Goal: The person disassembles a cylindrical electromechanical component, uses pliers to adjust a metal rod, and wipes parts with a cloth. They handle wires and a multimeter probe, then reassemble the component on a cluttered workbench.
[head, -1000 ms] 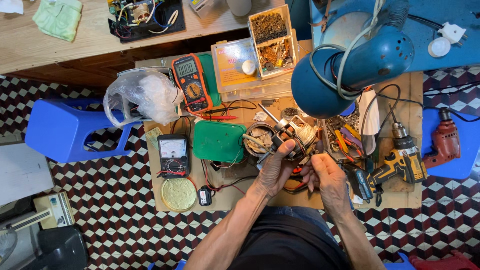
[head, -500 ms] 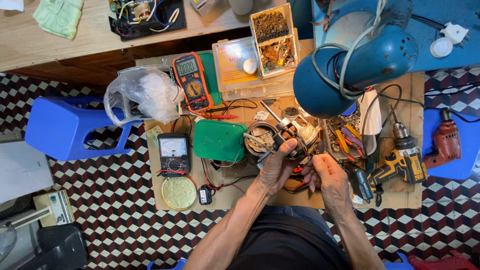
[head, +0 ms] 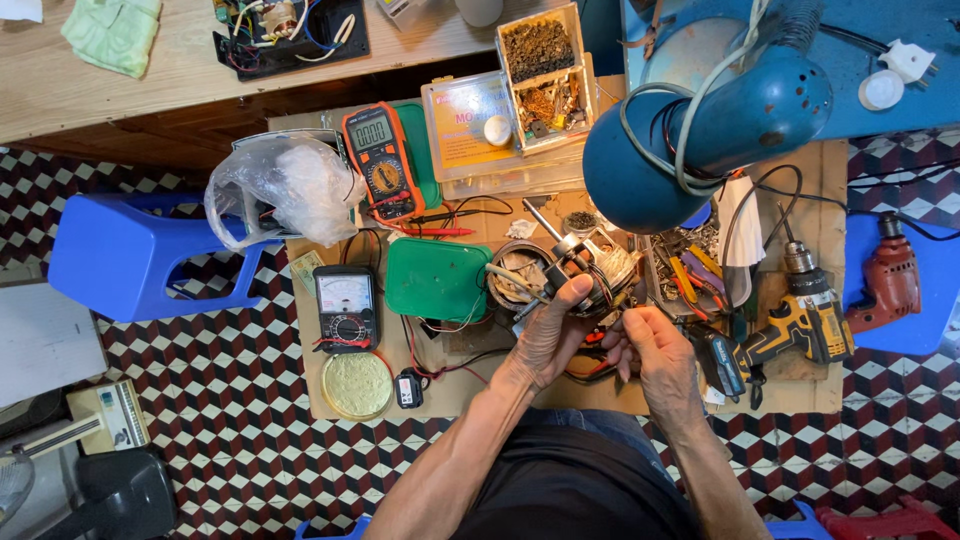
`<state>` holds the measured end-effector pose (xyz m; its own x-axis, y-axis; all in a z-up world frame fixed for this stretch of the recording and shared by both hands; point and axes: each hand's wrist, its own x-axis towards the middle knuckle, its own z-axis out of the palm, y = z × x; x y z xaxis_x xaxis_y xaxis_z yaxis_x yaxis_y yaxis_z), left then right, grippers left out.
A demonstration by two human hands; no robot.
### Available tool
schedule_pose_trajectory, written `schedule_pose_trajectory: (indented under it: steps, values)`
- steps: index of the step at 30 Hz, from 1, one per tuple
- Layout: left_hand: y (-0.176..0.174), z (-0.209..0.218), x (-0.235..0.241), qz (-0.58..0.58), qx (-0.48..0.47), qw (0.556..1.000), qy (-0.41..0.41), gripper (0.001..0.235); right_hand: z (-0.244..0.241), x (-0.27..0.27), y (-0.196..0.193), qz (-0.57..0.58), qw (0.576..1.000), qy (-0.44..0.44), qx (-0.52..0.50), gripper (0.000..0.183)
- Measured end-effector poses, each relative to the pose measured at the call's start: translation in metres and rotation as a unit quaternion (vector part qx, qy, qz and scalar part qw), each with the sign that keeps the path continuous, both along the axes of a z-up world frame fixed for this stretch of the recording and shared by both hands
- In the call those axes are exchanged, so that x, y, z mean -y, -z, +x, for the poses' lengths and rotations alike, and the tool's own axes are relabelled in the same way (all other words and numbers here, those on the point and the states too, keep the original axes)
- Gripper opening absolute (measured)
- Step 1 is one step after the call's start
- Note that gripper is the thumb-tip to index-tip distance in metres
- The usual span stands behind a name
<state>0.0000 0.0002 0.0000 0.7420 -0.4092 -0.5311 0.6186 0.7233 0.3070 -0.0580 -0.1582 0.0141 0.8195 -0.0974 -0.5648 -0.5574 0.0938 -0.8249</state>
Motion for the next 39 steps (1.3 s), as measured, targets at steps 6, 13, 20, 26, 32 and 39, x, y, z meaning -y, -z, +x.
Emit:
schedule_pose_trajectory:
  steps: [6,13,20,26,32,39]
  values:
    - [0.0008,-0.0005,-0.0009,0.000,-0.010,1.000,0.009,0.046,-0.0017,0.0007,-0.0003,0.012,1.000,0.009,-0.003,0.031]
    - [-0.0007,-0.0005,-0.0020,0.007,-0.011,1.000,0.007,0.047,-0.0025,-0.0002,0.0004,0.020,1.000,0.002,-0.001,0.033]
    - [-0.0031,0.0010,-0.0028,0.002,-0.012,1.000,-0.002,0.045,0.0013,0.0010,-0.0027,0.017,1.000,0.004,-0.008,0.032]
    - [-0.0013,0.0010,-0.0034,-0.016,-0.021,1.000,0.001,0.045,0.0023,-0.0012,-0.0065,0.025,1.000,0.003,-0.017,0.033]
    - [0.0010,0.0019,-0.0040,-0.018,-0.034,0.999,-0.006,0.044,0.0057,-0.0011,-0.0052,0.027,0.999,0.002,-0.021,0.032]
    - [0.0001,0.0033,-0.0034,-0.030,-0.041,0.999,-0.013,0.039,0.0061,0.0013,-0.0054,0.010,0.999,-0.005,-0.034,0.034]
